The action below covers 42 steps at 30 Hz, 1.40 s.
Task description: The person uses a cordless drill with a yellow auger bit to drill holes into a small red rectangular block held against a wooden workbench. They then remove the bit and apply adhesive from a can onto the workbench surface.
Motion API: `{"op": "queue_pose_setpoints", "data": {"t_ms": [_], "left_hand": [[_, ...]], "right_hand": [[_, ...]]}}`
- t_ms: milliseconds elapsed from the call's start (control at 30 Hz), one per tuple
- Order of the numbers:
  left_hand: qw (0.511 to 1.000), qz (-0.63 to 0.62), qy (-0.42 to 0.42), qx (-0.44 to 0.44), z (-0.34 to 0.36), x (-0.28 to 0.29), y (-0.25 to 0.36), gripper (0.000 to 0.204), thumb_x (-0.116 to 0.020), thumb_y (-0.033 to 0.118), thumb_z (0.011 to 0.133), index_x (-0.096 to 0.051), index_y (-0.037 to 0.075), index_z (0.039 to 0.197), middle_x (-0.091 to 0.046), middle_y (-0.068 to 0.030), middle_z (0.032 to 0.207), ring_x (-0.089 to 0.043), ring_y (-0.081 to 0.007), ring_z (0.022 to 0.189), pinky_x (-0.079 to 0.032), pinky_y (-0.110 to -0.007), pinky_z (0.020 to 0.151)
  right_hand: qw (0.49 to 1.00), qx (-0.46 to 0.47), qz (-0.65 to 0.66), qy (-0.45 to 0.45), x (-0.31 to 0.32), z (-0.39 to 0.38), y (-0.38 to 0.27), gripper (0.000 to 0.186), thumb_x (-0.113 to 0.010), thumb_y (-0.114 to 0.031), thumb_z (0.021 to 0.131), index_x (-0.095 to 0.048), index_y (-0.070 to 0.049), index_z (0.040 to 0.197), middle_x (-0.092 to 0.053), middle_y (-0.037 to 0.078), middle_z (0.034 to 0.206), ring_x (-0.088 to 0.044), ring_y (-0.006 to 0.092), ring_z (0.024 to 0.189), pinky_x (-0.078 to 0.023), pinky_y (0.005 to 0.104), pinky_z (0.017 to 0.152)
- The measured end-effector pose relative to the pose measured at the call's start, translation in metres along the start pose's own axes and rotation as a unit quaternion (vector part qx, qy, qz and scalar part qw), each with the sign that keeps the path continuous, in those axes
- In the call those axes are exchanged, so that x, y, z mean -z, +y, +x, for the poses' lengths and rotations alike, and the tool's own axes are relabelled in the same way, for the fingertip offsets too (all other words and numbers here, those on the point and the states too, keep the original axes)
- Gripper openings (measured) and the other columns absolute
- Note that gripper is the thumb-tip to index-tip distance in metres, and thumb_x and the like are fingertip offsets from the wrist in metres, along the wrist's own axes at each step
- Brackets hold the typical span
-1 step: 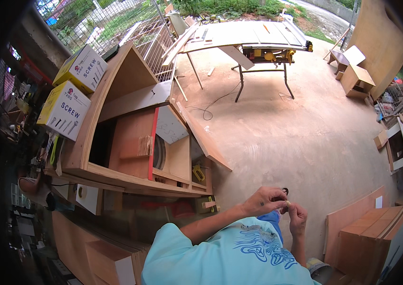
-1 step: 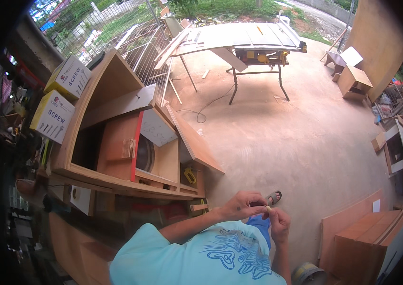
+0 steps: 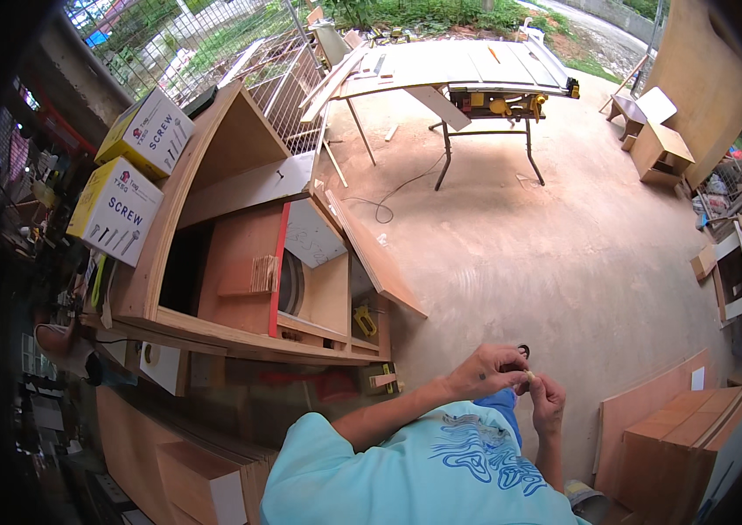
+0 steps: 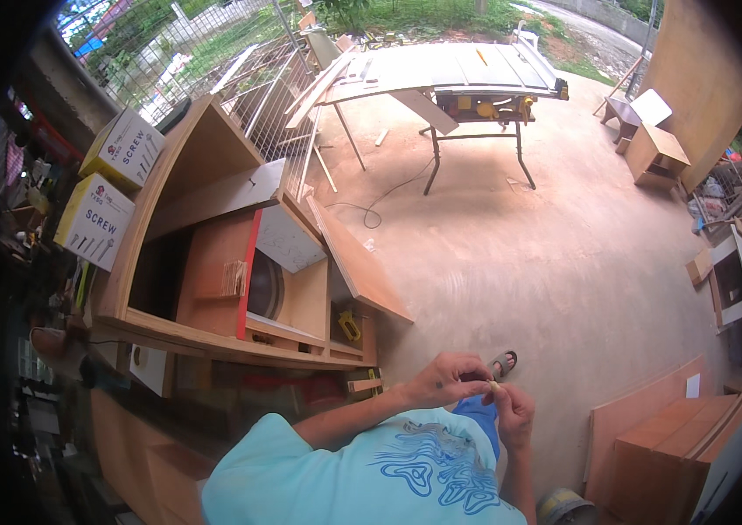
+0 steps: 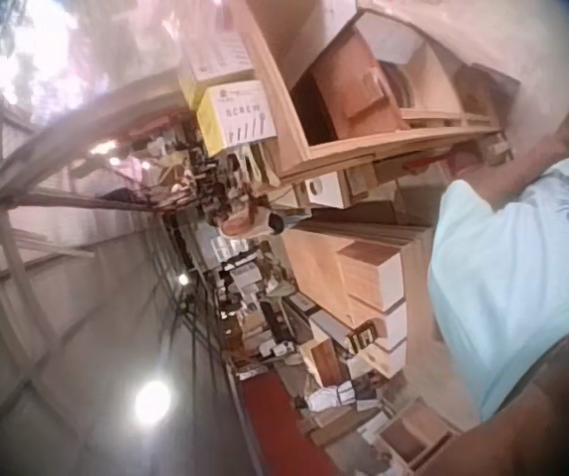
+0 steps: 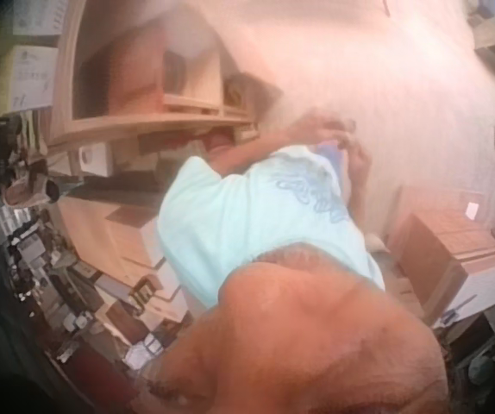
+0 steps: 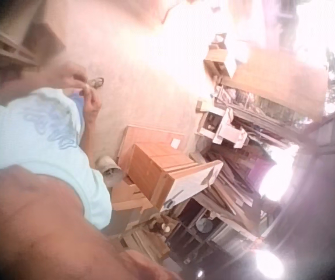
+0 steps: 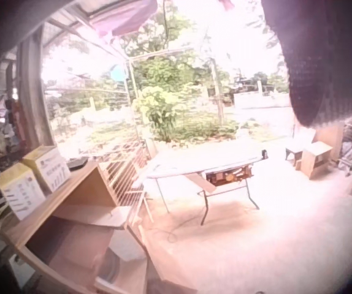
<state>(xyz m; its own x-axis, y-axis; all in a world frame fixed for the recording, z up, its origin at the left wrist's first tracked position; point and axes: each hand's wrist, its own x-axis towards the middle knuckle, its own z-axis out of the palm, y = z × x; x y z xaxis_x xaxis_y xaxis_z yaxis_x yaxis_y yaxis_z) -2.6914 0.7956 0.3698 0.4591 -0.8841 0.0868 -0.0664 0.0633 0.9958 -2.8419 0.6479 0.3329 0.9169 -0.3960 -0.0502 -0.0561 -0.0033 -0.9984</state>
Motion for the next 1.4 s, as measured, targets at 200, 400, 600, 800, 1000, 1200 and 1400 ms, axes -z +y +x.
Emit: {"op": "queue_pose_setpoints", "data": {"t_ms": [200, 400, 600, 800, 1000, 1200, 1400], "left_hand": [[0.994, -0.003, 0.101, 0.044, 0.089, 0.007, -0.014, 0.015, -0.07, 0.007, 0.087, -0.066, -0.002, 0.098, -0.065, -0.0067, 0.082, -0.064, -0.0127, 0.077, -0.05, -0.027, 0.063], [0.968, -0.011, 0.251, 0.025, 0.19, 0.016, -0.008, 0.018, -0.072, 0.013, 0.089, -0.062, -0.002, 0.089, -0.063, -0.0057, 0.078, -0.06, -0.0089, 0.062, -0.048, -0.024, 0.052], [0.906, -0.024, 0.418, 0.07, 0.219, 0.045, -0.003, 0.02, -0.071, 0.019, 0.09, -0.063, 0.0, 0.091, -0.062, -0.0035, 0.076, -0.058, -0.0076, 0.065, -0.047, -0.023, 0.047], [0.841, -0.006, 0.534, 0.09, 0.23, 0.098, -0.026, 0.019, -0.069, 0.016, 0.092, -0.064, -0.001, 0.093, -0.066, -0.0043, 0.08, -0.061, -0.0087, 0.073, -0.051, -0.023, 0.064], [0.812, -0.153, 0.562, 0.026, 0.253, 0.187, -0.033, 0.018, -0.068, 0.014, 0.093, -0.063, -0.003, 0.096, -0.068, -0.0074, 0.083, -0.063, -0.0107, 0.075, -0.052, -0.025, 0.065], [0.803, 0.132, 0.581, -0.024, 0.276, 0.286, -0.035, 0.017, -0.069, 0.016, 0.093, -0.064, 0.0, 0.091, -0.063, -0.0079, 0.082, -0.062, -0.016, 0.07, -0.05, -0.031, 0.061], [0.794, 0.131, 0.593, 0.026, 0.287, 0.354, -0.026, 0.019, -0.069, 0.018, 0.092, -0.065, 0.0, 0.089, -0.064, -0.0099, 0.082, -0.062, -0.0196, 0.07, -0.05, -0.032, 0.062]], "right_hand": [[0.992, -0.026, 0.107, -0.055, 0.046, 0.107, 0.004, 0.019, -0.063, -0.01, 0.097, -0.064, 0.004, 0.109, -0.067, 0.007, 0.093, -0.062, 0.0113, 0.084, -0.05, 0.0253, 0.076], [0.97, 0.008, 0.029, -0.24, 0.118, 0.261, -0.024, 0.016, -0.067, 0.002, 0.087, -0.067, 0.001, 0.103, -0.066, 0.007, 0.094, -0.063, 0.0141, 0.088, -0.052, 0.0272, 0.079], [0.899, 0.122, -0.102, -0.409, 0.095, 0.369, -0.062, 0.027, -0.076, 0.003, 0.074, -0.068, -0.001, 0.1, -0.067, 0.008, 0.089, -0.065, 0.0164, 0.079, -0.053, 0.0289, 0.072], [0.881, 0.146, -0.128, -0.431, 0.022, 0.428, -0.043, 0.014, -0.07, -0.002, 0.087, -0.067, -0.001, 0.1, -0.067, 0.009, 0.083, -0.066, 0.0174, 0.075, -0.053, 0.0288, 0.07], [0.885, 0.089, -0.114, -0.443, -0.046, 0.49, -0.057, 0.017, -0.054, -0.01, 0.101, -0.065, 0.003, 0.104, -0.068, 0.008, 0.083, -0.064, 0.0142, 0.074, -0.052, 0.0279, 0.069], [0.896, 0.057, -0.037, -0.44, -0.101, 0.554, -0.062, 0.026, -0.051, -0.017, 0.104, -0.064, 0.005, 0.109, -0.066, 0.006, 0.083, -0.062, 0.0122, 0.074, -0.051, 0.0266, 0.071], [0.885, 0.037, -0.036, -0.463, -0.141, 0.602, -0.072, 0.025, -0.056, -0.019, 0.101, -0.064, 0.004, 0.109, -0.066, 0.004, 0.087, -0.062, 0.0112, 0.078, -0.051, 0.0259, 0.072]]}}
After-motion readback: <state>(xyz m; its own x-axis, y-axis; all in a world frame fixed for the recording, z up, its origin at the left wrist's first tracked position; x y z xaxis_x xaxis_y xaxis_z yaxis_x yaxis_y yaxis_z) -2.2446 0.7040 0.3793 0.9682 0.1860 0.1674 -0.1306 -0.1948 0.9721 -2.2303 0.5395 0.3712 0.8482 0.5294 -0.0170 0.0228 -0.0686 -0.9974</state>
